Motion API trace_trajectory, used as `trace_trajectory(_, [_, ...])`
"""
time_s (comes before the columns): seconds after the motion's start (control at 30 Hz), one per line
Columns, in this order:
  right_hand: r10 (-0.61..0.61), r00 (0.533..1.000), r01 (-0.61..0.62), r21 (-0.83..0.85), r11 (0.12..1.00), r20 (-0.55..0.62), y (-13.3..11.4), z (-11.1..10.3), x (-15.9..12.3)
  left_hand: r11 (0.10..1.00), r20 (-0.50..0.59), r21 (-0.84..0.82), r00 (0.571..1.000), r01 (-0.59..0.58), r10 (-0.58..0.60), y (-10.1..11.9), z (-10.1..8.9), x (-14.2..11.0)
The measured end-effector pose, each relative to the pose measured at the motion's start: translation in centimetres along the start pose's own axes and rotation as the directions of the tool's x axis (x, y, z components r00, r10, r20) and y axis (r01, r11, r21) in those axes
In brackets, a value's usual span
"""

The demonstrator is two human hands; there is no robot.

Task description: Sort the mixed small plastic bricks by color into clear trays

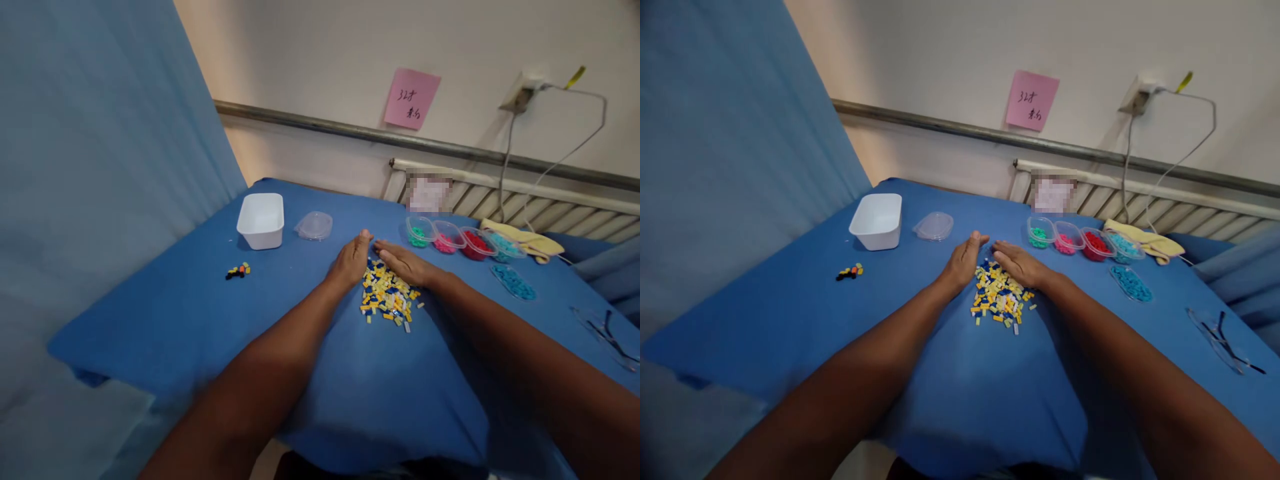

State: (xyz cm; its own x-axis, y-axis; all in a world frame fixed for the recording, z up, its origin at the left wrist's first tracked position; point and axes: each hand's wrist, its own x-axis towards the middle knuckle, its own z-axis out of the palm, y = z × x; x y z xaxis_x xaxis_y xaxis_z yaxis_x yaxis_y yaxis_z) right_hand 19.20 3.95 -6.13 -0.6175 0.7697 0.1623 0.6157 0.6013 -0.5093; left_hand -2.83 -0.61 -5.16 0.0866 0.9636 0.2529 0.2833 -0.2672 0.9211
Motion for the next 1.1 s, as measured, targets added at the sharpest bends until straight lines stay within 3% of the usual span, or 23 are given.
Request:
trace_trajectory(0.17, [-0.210,0.965,0.200,0.072,0.977,0.157,-4.5,-0.6,-1.9,1.000,0.018,0.014,1.000,0.015,-0.015,0.4,-0.3,-0.3])
trace_trajectory(0.23, [-0.312,0.927,0.315,0.021,0.949,0.209,-6.4,-0.6,-3.7,0.999,0.033,0.029,0.999,0.019,-0.020,0.6,-0.3,-0.5])
trace_trajectory(0.33, [-0.336,0.917,0.357,-0.071,0.931,0.214,-8.4,0.1,-6.7,0.997,0.075,0.072,0.997,0.016,-0.022,0.8,-0.4,-0.7])
trace_trajectory(0.47, [-0.333,0.932,0.349,-0.111,0.930,0.141,-8.7,0.8,-10.3,0.989,0.157,0.150,0.987,-0.001,-0.023,1.1,-0.5,-1.1])
trace_trajectory(0.67, [-0.281,0.956,0.289,-0.124,0.949,0.081,-7.3,0.3,-14.5,0.964,0.290,0.259,0.957,-0.064,-0.015,2.3,-0.3,-2.4])
trace_trajectory(0.83, [-0.335,0.941,0.337,-0.048,0.940,0.051,-7.6,-0.4,-15.7,0.915,0.474,0.344,0.880,-0.212,0.026,4.3,-0.1,-3.5])
trace_trajectory(0.9, [-0.341,0.938,0.339,-0.036,0.940,-0.060,-7.0,-1.3,-15.8,0.878,0.565,0.387,0.825,-0.282,0.016,5.1,0.3,-4.0])
trace_trajectory(1.0, [-0.221,0.917,0.246,0.037,0.969,-0.331,-5.2,-3.2,-16.1,0.810,0.700,0.423,0.714,-0.407,-0.007,6.0,1.3,-4.8])
trace_trajectory(1.03, [-0.152,0.907,0.198,0.079,0.977,-0.394,-4.7,-3.6,-16.3,0.783,0.723,0.436,0.691,-0.443,-0.011,6.1,1.6,-5.0])
trace_trajectory(1.1, [-0.055,0.900,0.131,0.148,0.980,-0.433,-4.2,-4.0,-16.6,0.738,0.728,0.472,0.686,-0.482,-0.018,6.1,2.0,-5.1])
